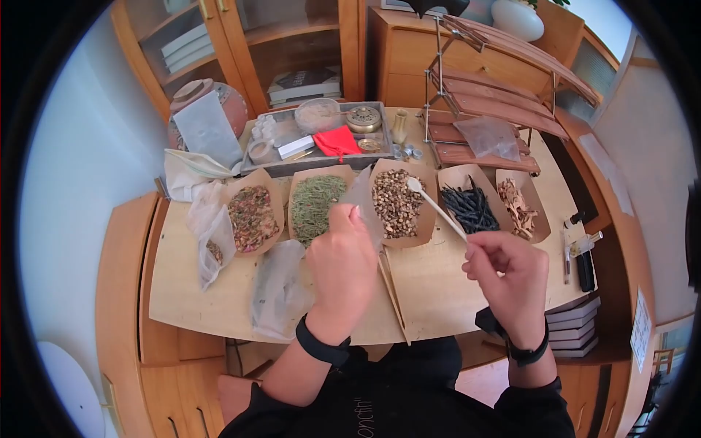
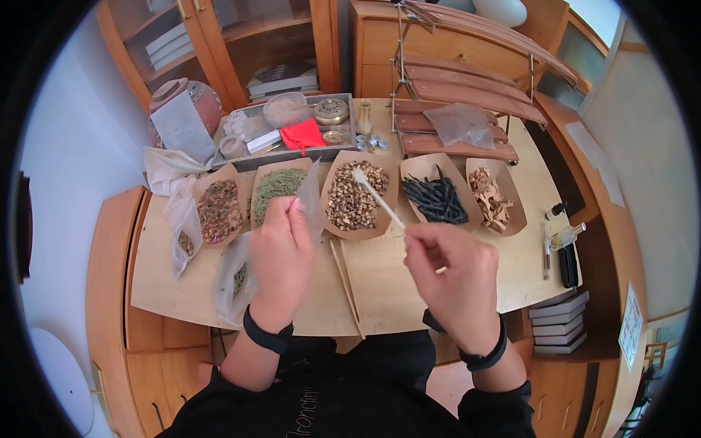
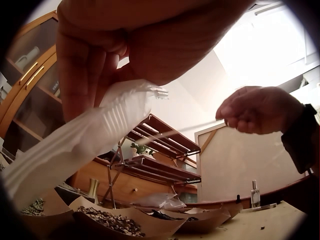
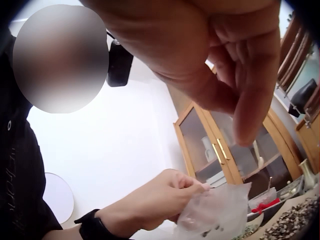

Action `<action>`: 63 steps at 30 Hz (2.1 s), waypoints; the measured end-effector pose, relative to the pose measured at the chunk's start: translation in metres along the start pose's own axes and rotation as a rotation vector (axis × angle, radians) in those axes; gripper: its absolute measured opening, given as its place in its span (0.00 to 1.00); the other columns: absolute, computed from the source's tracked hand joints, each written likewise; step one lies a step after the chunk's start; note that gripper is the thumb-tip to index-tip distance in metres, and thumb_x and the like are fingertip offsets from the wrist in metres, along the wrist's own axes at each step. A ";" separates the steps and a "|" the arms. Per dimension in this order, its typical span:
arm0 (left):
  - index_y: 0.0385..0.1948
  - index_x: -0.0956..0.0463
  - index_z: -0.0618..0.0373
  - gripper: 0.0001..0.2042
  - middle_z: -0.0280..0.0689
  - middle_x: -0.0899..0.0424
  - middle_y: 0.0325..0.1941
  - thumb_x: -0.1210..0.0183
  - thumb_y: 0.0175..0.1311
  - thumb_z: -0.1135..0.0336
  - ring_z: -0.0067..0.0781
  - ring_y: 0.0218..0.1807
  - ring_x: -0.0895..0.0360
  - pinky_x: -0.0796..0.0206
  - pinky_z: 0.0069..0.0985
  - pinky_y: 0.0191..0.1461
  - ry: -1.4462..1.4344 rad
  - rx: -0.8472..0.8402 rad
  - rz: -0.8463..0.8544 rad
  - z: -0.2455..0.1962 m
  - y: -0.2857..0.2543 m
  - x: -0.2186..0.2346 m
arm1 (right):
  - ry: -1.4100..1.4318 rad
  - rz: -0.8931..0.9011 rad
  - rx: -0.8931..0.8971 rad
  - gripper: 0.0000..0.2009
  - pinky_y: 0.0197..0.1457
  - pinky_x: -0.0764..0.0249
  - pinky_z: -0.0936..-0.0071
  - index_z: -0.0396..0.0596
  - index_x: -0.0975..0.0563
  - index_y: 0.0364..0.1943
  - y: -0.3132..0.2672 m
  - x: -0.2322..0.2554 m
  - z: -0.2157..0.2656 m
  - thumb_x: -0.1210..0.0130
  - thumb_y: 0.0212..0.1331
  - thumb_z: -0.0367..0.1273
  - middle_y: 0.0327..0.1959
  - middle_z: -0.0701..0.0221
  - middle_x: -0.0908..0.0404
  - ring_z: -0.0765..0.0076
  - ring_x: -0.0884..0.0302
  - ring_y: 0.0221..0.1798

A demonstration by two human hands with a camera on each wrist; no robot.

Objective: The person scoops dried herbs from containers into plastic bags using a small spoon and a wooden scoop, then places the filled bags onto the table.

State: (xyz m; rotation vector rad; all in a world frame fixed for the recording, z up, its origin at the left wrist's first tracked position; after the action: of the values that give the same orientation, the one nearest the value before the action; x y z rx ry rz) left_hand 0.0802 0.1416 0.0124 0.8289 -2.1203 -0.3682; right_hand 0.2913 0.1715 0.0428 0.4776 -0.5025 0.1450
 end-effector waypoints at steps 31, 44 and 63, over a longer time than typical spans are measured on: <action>0.34 0.29 0.60 0.07 0.49 0.23 0.16 0.52 0.68 0.68 0.53 0.21 0.22 0.34 0.45 0.24 0.002 -0.037 0.026 -0.003 0.000 0.005 | 0.632 0.244 -0.597 0.07 0.34 0.19 0.79 0.35 0.22 0.40 0.001 -0.073 -0.149 0.44 0.62 0.26 0.29 0.64 0.18 0.72 0.18 0.29; 0.32 0.27 0.61 0.06 0.48 0.23 0.19 0.50 0.67 0.69 0.53 0.23 0.23 0.36 0.42 0.25 0.003 -0.013 0.031 -0.003 -0.003 -0.004 | 0.605 0.253 -0.446 0.07 0.34 0.19 0.80 0.34 0.22 0.39 0.004 -0.025 -0.066 0.43 0.61 0.26 0.29 0.65 0.19 0.74 0.18 0.29; 0.33 0.27 0.60 0.06 0.49 0.23 0.19 0.50 0.67 0.69 0.54 0.23 0.23 0.36 0.43 0.25 0.043 -0.032 0.005 -0.005 -0.005 0.001 | 0.051 0.139 -0.240 0.05 0.27 0.24 0.79 0.32 0.21 0.29 0.013 -0.017 -0.077 0.45 0.55 0.23 0.18 0.64 0.19 0.73 0.18 0.22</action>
State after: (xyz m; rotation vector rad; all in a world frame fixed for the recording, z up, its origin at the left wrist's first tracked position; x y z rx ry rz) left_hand 0.0854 0.1374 0.0139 0.8060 -2.0715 -0.3772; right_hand 0.3061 0.2185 -0.0198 0.2035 -0.4955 0.2265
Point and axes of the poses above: each hand's wrist, its own y-axis towards the middle knuckle, its own x-axis out of the back of the hand, z = x × y, the point moved 10 cm from there along y, towards the middle knuckle
